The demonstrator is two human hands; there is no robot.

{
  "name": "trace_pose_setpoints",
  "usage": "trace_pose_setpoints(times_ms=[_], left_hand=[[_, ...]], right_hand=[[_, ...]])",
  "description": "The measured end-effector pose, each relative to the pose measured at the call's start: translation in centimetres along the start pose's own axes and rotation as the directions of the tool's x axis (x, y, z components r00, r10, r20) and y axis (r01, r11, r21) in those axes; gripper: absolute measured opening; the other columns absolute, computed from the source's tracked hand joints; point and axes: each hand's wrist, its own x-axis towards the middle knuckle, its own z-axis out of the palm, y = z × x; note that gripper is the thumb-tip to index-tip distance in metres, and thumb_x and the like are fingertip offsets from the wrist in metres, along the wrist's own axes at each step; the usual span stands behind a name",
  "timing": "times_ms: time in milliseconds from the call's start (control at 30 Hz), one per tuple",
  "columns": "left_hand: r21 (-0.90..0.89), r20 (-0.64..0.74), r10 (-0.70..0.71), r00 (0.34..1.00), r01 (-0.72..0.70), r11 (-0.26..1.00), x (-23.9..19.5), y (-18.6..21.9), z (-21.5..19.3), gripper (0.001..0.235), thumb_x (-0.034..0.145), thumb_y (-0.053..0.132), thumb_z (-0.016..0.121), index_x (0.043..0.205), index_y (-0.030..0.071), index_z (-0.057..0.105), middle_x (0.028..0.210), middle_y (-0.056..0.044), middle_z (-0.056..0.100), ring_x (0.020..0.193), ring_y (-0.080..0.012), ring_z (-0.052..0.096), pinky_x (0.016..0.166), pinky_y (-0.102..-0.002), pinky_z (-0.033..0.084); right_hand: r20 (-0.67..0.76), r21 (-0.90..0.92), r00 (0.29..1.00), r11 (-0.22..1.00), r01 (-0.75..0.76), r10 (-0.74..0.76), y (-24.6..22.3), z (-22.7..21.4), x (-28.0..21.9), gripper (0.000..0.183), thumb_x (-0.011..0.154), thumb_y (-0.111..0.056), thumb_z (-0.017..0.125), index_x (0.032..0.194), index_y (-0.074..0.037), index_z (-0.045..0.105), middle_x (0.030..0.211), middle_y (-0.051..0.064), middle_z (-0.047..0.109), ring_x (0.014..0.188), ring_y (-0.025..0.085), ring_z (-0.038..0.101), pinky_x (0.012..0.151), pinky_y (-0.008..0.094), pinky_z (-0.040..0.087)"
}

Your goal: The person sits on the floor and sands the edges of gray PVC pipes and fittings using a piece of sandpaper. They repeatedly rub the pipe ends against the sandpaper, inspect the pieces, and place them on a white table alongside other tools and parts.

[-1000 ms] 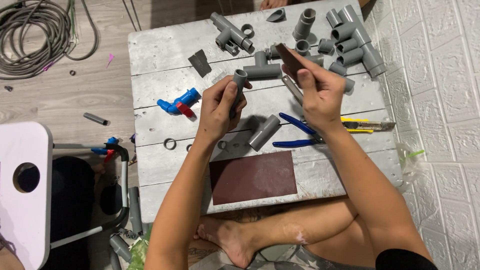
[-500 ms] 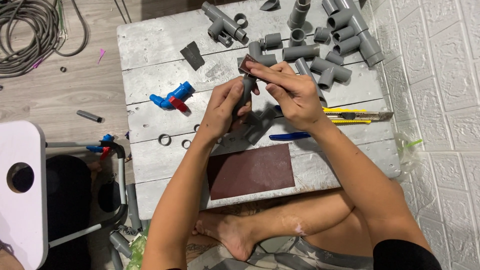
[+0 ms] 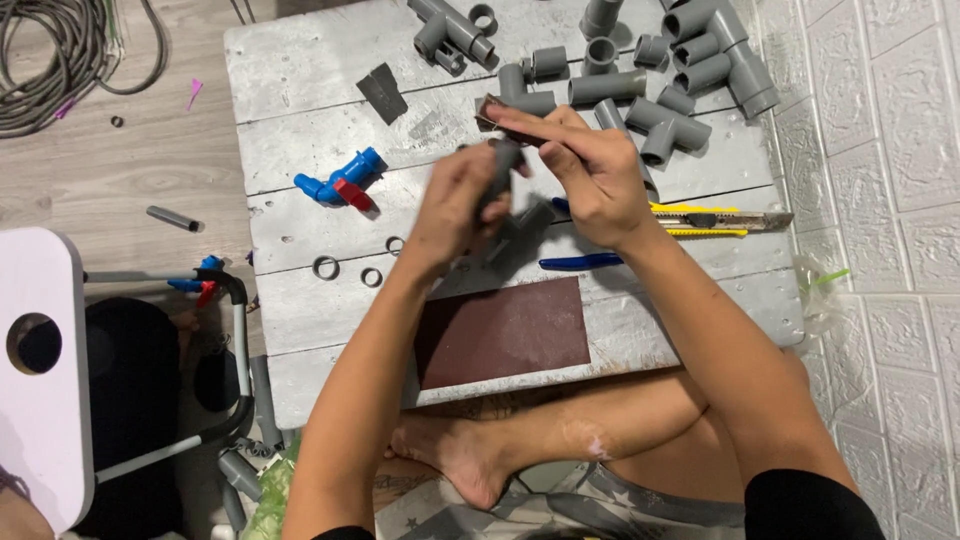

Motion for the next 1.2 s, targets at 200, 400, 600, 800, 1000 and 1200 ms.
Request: trace_pose_setpoints(times_ms=[200, 400, 600, 800, 1000, 1200], left_hand=[[0.005, 0.047, 0.002, 0.999, -0.002, 1.0, 0.2, -0.7, -1.0, 0.033, 0.107, 0.028, 0.041, 0.091, 0.004, 0.058, 0.052, -0.003, 0.04, 0.032, -0.013, 0.04, 0.026, -0.026, 0.028], [0.156, 0.074, -0.075, 0.994, 0.063, 0.986, -0.5, 1.3, -0.6, 0.052, 0.1, 0.058, 0.046, 0.101, 0.009, 0.063, 0.059, 0.008, 0.042, 0.043, -0.0058, 0.038, 0.036, -0.019, 0.035], [0.111, 0.094, -0.097, 0.991, 0.086, 0.99, -0.4, 0.9, -0.7, 0.053, 0.1, 0.057, 0.047, 0.102, 0.006, 0.062, 0.059, 0.007, 0.043, 0.042, -0.0055, 0.037, 0.035, -0.019, 0.034], [0.024, 0.099, -0.082, 0.992, 0.08, 0.997, -0.7, 2.1, -0.2, 0.047, 0.104, 0.044, 0.047, 0.103, -0.001, 0.06, 0.058, 0.0, 0.043, 0.04, -0.0088, 0.036, 0.034, -0.02, 0.03], [-0.037, 0.095, -0.143, 0.985, 0.147, 0.988, -1.0, 2.3, -0.1, 0.049, 0.101, 0.047, 0.049, 0.104, -0.001, 0.061, 0.059, 0.0, 0.04, 0.04, -0.0075, 0.03, 0.033, -0.021, 0.023], [-0.117, 0.111, -0.115, 0.987, 0.128, 0.985, -1.1, 1.9, 0.5, 0.047, 0.102, 0.044, 0.052, 0.103, -0.002, 0.059, 0.059, -0.002, 0.04, 0.036, -0.0081, 0.031, 0.03, -0.021, 0.024]], right_hand=[[0.055, -0.023, 0.996, 0.997, 0.072, -0.071, 0.5, -0.3, 0.2, 0.036, 0.113, -0.022, 0.048, 0.126, 0.002, 0.07, 0.13, 0.015, 0.072, 0.077, 0.017, 0.064, 0.081, 0.032, 0.046], [0.205, -0.159, 0.979, 0.986, 0.057, -0.023, 0.8, -1.7, -0.6, 0.036, 0.115, -0.019, 0.045, 0.137, 0.005, 0.061, 0.141, 0.022, 0.064, 0.088, 0.025, 0.063, 0.094, 0.039, 0.046], [0.213, -0.144, 0.977, 0.988, 0.062, -0.031, 0.6, -1.7, -0.6, 0.037, 0.114, -0.019, 0.045, 0.137, 0.006, 0.06, 0.141, 0.022, 0.064, 0.091, 0.026, 0.065, 0.099, 0.04, 0.046], [0.229, -0.129, 0.973, 0.99, 0.059, -0.028, 0.4, -1.9, -0.7, 0.037, 0.115, -0.018, 0.045, 0.139, 0.006, 0.059, 0.147, 0.025, 0.058, 0.102, 0.029, 0.067, 0.1, 0.04, 0.046], [0.231, -0.125, 0.972, 0.99, 0.063, -0.032, 0.2, -1.7, -0.9, 0.039, 0.116, -0.022, 0.042, 0.14, 0.005, 0.058, 0.147, 0.026, 0.058, 0.102, 0.029, 0.069, 0.1, 0.041, 0.045], [0.218, -0.125, 0.975, 0.99, 0.072, -0.044, 0.6, -1.5, -0.9, 0.041, 0.116, -0.025, 0.041, 0.14, 0.004, 0.057, 0.145, 0.024, 0.06, 0.078, 0.024, 0.072, 0.097, 0.04, 0.047]])
